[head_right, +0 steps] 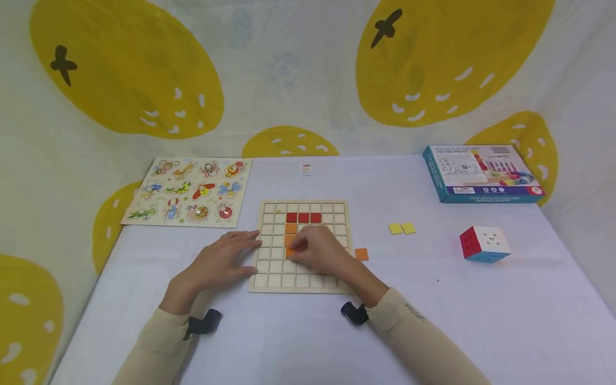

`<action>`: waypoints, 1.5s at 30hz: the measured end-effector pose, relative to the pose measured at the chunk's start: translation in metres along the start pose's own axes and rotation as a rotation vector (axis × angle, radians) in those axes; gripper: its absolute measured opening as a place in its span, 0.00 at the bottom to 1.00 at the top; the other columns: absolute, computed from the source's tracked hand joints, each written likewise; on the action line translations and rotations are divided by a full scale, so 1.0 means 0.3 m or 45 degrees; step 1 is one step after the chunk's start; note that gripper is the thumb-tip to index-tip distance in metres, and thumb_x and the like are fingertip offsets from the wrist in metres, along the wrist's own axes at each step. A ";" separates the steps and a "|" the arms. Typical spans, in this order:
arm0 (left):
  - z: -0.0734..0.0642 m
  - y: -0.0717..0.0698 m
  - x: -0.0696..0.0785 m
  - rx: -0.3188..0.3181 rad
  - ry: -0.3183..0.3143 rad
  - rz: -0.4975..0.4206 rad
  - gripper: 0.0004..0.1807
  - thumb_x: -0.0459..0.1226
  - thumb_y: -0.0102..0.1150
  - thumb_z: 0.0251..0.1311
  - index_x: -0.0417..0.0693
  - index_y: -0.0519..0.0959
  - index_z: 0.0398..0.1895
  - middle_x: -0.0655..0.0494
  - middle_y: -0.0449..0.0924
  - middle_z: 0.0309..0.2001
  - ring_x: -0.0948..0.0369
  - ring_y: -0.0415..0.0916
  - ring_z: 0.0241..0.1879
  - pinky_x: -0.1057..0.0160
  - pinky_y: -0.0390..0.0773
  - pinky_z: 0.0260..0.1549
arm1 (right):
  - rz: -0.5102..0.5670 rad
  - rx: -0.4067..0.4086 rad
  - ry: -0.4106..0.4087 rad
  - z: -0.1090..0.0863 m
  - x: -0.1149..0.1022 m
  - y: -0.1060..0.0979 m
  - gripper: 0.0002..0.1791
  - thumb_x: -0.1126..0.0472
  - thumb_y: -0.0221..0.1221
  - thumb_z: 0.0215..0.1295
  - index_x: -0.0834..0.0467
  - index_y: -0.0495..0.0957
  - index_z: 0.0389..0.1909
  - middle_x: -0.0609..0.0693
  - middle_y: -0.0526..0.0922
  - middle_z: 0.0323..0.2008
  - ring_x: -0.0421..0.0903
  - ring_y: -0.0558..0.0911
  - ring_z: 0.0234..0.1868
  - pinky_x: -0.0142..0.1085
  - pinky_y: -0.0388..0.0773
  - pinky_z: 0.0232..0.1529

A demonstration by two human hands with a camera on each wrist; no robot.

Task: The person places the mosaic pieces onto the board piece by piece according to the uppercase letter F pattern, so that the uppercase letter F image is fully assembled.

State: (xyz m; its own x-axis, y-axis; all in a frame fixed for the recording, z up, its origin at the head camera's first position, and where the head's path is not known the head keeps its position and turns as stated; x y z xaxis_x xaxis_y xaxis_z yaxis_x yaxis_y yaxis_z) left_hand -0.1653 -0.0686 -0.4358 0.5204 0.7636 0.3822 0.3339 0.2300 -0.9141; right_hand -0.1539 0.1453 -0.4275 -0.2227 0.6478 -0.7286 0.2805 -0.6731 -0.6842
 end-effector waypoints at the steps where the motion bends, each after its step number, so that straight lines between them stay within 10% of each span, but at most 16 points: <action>1: 0.000 0.000 0.000 0.001 0.001 0.000 0.35 0.53 0.71 0.57 0.57 0.77 0.68 0.59 0.67 0.77 0.50 0.65 0.75 0.42 0.73 0.68 | -0.018 0.009 0.000 -0.001 0.001 0.002 0.06 0.62 0.75 0.54 0.54 0.90 0.34 0.45 0.89 0.35 0.37 0.83 0.36 0.27 0.82 0.40; 45: 0.003 0.006 -0.005 0.010 0.002 -0.005 0.34 0.53 0.71 0.58 0.57 0.77 0.68 0.60 0.67 0.77 0.50 0.65 0.76 0.40 0.73 0.68 | -0.021 -0.094 0.120 -0.015 -0.006 -0.005 0.11 0.62 0.73 0.56 0.54 0.88 0.41 0.44 0.90 0.38 0.36 0.86 0.38 0.31 0.84 0.44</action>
State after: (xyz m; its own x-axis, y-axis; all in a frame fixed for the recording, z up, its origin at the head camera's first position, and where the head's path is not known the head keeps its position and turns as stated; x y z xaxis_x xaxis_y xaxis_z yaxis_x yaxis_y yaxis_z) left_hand -0.1661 -0.0686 -0.4381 0.5204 0.7618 0.3857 0.3293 0.2376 -0.9138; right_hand -0.1498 0.1469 -0.4250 -0.1402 0.6916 -0.7085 0.3467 -0.6360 -0.6894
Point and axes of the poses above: each hand's wrist, its own z-axis towards the middle knuckle, its own y-axis out of the palm, x = y × z, the point moved 6 cm from there along z, towards the middle knuckle
